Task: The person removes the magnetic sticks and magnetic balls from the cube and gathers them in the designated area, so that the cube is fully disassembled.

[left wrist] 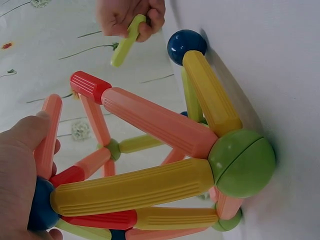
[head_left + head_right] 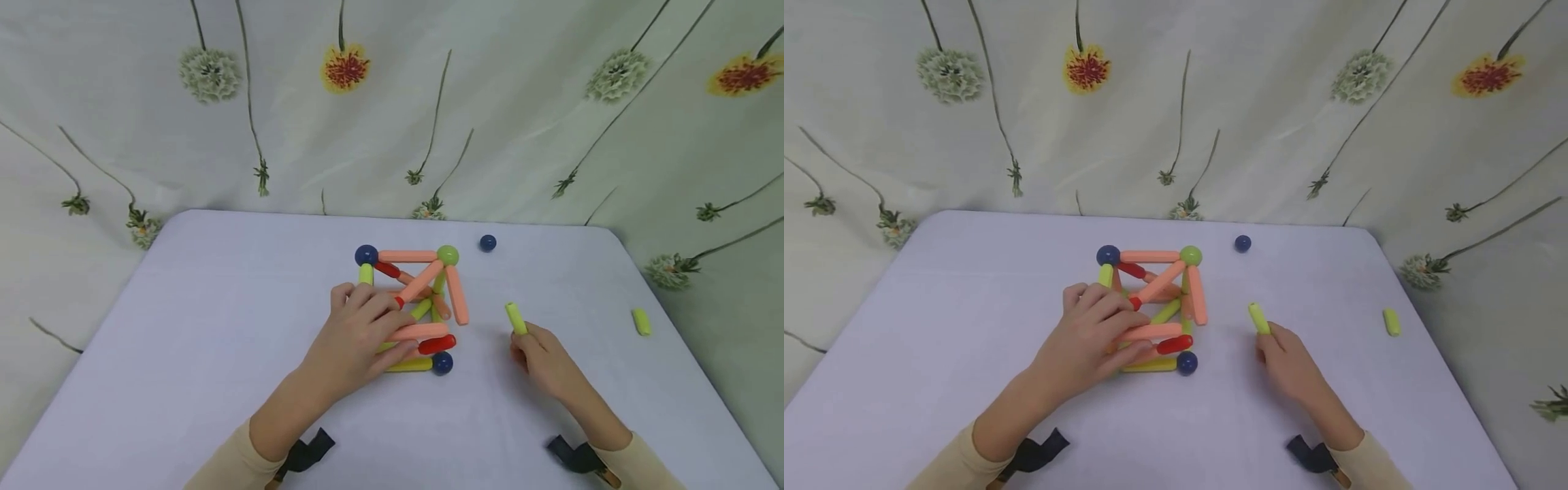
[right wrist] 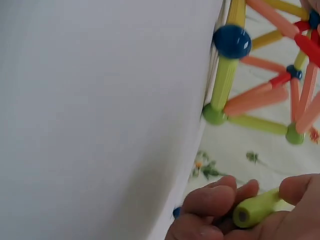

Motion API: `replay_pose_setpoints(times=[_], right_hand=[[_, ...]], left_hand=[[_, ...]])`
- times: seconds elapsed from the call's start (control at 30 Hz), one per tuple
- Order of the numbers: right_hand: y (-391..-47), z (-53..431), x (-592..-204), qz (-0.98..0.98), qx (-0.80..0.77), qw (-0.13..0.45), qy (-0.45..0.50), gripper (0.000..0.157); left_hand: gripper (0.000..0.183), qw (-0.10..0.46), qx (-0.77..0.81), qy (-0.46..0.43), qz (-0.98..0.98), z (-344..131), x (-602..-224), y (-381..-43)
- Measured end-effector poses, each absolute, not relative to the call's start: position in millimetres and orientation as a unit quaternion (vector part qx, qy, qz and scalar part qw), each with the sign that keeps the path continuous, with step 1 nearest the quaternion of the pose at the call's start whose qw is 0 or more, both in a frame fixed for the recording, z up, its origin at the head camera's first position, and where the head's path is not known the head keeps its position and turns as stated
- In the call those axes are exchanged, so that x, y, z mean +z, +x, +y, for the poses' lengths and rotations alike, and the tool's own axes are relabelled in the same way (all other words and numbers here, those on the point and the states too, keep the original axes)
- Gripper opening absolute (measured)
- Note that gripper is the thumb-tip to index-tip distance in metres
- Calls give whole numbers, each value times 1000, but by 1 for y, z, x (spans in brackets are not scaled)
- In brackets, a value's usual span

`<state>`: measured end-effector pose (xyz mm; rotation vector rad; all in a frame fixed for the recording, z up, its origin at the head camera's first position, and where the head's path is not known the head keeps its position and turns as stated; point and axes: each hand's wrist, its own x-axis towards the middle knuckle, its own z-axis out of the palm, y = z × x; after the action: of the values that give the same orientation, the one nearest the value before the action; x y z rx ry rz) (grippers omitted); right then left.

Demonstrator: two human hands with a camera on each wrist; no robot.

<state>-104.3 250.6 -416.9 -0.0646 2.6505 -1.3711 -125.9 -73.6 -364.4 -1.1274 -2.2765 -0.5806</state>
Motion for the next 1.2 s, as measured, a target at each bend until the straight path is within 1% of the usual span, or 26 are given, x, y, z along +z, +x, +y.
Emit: replay_pose_setpoints(times=[0.1, 0.17, 0.27, 0.33, 0.4, 0.57, 0.63, 0.83, 1.07, 1.2], right_hand=[[-103, 266, -416, 903, -422, 78, 8, 35], [-101, 276, -416, 925, -372, 72, 15, 36], [-96, 287, -417, 959, -276, 55, 19, 35], [-93, 293, -419, 974, -224, 41, 10, 31], [-89, 296, -419, 980, -195, 31, 1, 34], [-82, 291, -419, 978, -206, 36, -25, 44], [-80, 285, -419, 974, -221, 41, -33, 45], [-74, 273, -420, 972, -228, 31, -47, 43], [-66, 270, -419, 971, -233, 31, -40, 41], [-63, 267, -416, 974, -223, -8, -47, 38]], left_hand=[[30, 260, -216, -413, -846, -76, -365, -126], [31, 259, -218, -412, -846, -78, -365, -126], [32, 264, -222, -411, -844, -80, -366, -126], [33, 270, -223, -411, -842, -82, -365, -127], [34, 273, -224, -411, -840, -84, -365, -127], [35, 272, -227, -410, -840, -86, -363, -127], [35, 268, -228, -409, -842, -86, -363, -127], [36, 262, -232, -409, -843, -84, -363, -129], [33, 263, -236, -421, -835, -78, -365, -131], [32, 257, -234, -425, -836, -75, -365, -130]])
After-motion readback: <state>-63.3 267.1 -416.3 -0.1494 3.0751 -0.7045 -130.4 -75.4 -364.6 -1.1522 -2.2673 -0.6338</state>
